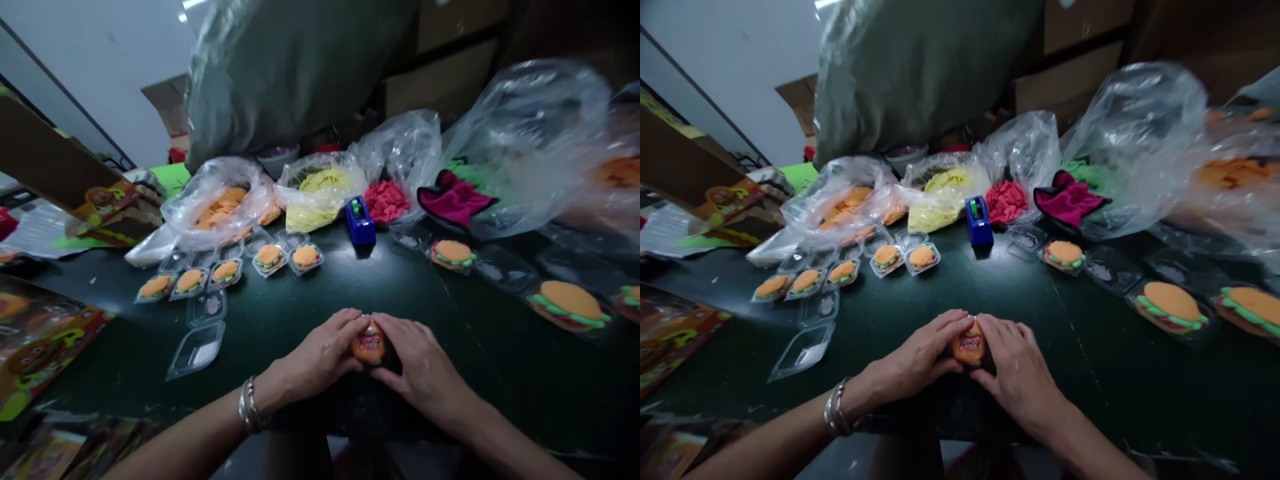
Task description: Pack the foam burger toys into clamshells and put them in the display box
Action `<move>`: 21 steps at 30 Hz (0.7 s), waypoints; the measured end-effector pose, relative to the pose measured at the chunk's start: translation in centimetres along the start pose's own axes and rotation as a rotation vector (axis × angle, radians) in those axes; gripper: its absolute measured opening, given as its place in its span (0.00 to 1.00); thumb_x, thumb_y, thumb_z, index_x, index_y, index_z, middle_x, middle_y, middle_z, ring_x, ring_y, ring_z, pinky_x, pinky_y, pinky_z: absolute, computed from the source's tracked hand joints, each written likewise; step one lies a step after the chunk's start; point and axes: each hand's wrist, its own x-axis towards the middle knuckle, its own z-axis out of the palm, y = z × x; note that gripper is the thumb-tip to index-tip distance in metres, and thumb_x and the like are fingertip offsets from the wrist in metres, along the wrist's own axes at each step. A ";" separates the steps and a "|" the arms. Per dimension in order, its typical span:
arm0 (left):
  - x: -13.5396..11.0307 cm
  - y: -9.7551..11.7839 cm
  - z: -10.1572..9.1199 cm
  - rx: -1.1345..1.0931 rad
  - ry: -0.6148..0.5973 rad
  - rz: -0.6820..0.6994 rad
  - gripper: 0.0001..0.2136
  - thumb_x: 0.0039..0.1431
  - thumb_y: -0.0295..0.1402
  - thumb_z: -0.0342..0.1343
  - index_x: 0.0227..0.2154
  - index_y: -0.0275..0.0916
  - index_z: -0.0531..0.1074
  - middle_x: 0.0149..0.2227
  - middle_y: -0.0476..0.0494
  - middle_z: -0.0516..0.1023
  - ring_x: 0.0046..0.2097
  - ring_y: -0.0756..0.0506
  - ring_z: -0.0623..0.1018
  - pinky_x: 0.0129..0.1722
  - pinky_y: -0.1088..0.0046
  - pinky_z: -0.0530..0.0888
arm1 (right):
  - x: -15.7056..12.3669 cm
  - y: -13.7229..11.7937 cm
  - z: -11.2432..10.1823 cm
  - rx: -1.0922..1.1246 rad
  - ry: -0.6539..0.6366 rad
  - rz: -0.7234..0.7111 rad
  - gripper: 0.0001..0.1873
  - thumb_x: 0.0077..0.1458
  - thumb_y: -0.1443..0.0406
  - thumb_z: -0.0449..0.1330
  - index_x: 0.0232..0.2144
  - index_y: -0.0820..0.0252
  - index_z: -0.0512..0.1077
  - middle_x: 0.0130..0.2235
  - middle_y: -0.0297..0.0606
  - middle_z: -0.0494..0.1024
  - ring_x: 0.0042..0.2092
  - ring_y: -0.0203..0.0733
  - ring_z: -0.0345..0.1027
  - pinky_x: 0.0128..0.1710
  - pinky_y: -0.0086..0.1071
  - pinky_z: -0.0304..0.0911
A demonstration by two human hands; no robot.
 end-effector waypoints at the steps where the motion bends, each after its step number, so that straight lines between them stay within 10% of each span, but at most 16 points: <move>1: -0.1 0.0 0.0 -0.011 -0.005 -0.008 0.29 0.60 0.30 0.57 0.62 0.43 0.55 0.61 0.33 0.62 0.63 0.37 0.62 0.61 0.51 0.62 | -0.1 -0.1 0.2 0.008 0.006 0.009 0.38 0.42 0.72 0.68 0.55 0.59 0.60 0.54 0.46 0.73 0.53 0.53 0.66 0.52 0.52 0.60; 7: 0.0 -0.7 -0.3 -0.249 0.170 -0.305 0.37 0.47 0.35 0.66 0.60 0.40 0.59 0.62 0.33 0.62 0.61 0.35 0.63 0.60 0.53 0.61 | 0.4 -0.2 0.4 0.055 0.006 0.048 0.34 0.41 0.73 0.67 0.52 0.58 0.63 0.51 0.45 0.73 0.50 0.54 0.68 0.50 0.50 0.64; 12: 1.7 -0.9 0.3 -0.699 0.222 -0.619 0.15 0.52 0.38 0.58 0.39 0.32 0.72 0.31 0.44 0.74 0.28 0.49 0.72 0.29 0.70 0.70 | -1.1 0.4 1.7 0.042 0.136 -0.033 0.39 0.43 0.74 0.67 0.56 0.60 0.58 0.54 0.49 0.69 0.54 0.57 0.63 0.52 0.55 0.63; 21: 0.4 1.9 2.1 -0.840 0.486 -0.489 0.08 0.47 0.33 0.62 0.29 0.35 0.77 0.30 0.48 0.76 0.34 0.49 0.70 0.37 0.74 0.66 | -2.8 -1.1 2.5 -0.089 0.448 -0.274 0.29 0.59 0.71 0.57 0.60 0.63 0.54 0.53 0.54 0.65 0.51 0.56 0.61 0.48 0.52 0.66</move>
